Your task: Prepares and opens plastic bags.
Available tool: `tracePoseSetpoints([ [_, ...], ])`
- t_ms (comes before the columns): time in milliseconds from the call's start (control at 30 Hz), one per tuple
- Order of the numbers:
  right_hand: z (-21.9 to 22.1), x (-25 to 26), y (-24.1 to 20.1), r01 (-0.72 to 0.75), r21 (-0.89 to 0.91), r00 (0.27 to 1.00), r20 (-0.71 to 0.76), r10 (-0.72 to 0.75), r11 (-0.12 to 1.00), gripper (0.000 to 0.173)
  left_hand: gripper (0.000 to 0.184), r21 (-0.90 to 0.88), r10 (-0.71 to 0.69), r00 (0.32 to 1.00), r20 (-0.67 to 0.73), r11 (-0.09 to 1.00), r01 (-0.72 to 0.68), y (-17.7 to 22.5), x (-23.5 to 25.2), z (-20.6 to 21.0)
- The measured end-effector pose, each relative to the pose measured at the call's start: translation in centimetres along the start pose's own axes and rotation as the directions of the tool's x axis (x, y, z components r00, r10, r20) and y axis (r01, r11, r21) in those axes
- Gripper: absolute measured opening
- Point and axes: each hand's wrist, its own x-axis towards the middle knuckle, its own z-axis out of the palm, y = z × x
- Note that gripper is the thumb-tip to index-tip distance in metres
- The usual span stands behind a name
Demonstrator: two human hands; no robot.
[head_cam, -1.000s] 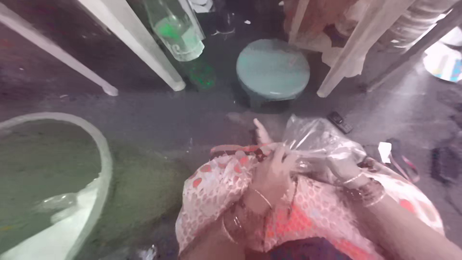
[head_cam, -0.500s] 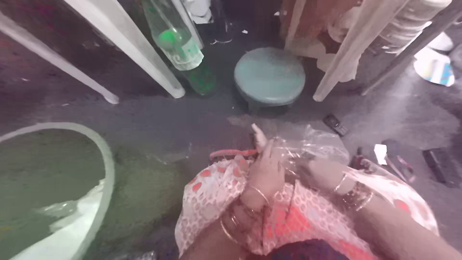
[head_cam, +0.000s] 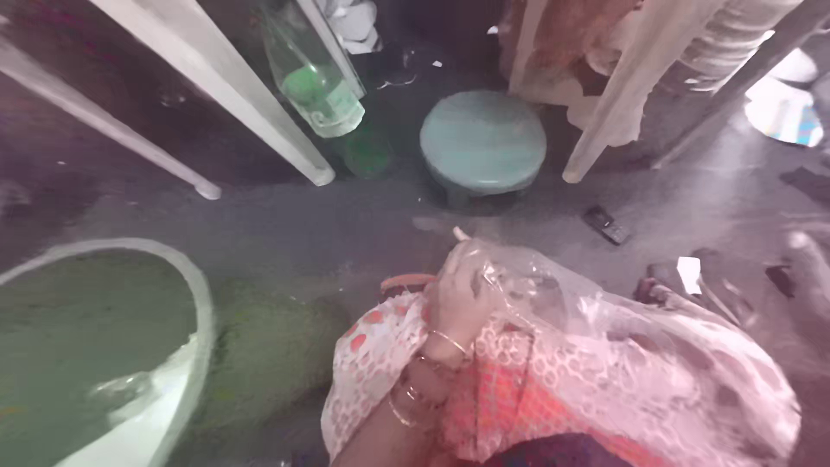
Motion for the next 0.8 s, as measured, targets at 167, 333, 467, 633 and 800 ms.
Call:
tracePoseSetpoints([
  [167,1.4,-5.9,-0.4,-0.176,-0.435,0.637,0.634,0.439,0.883,0.042,0.038,0.0,0.106,0.994,-0.033,0.994,-0.106,-0.2,-0.3,0.7],
  [333,2.7,-5.0,0.2,-0.21,-0.558,0.385,0.707,0.592,0.803,0.051,0.034,0.053,0.068,0.995,0.079,0.996,-0.072,-0.1,-0.6,0.7],
  [467,2.4,-5.6,0.3,-0.234,-0.514,0.44,0.701,0.562,0.825,0.059,0.037,0.14,-0.098,0.994,0.044,0.986,0.091,0.0,-0.2,-1.8],
  [633,1.4,-5.9,-0.2,-0.238,-0.474,0.46,0.714,0.528,0.848,0.062,0.05,0.454,-0.452,0.851,0.268,0.838,0.303,-2.4,0.7,-7.1],
  [800,0.5,-5.8,-0.2,-0.251,-0.294,0.594,0.706,0.386,0.922,0.041,0.042,0.39,-0.373,0.845,0.383,0.895,0.218,-9.6,-1.3,-6.9],
])
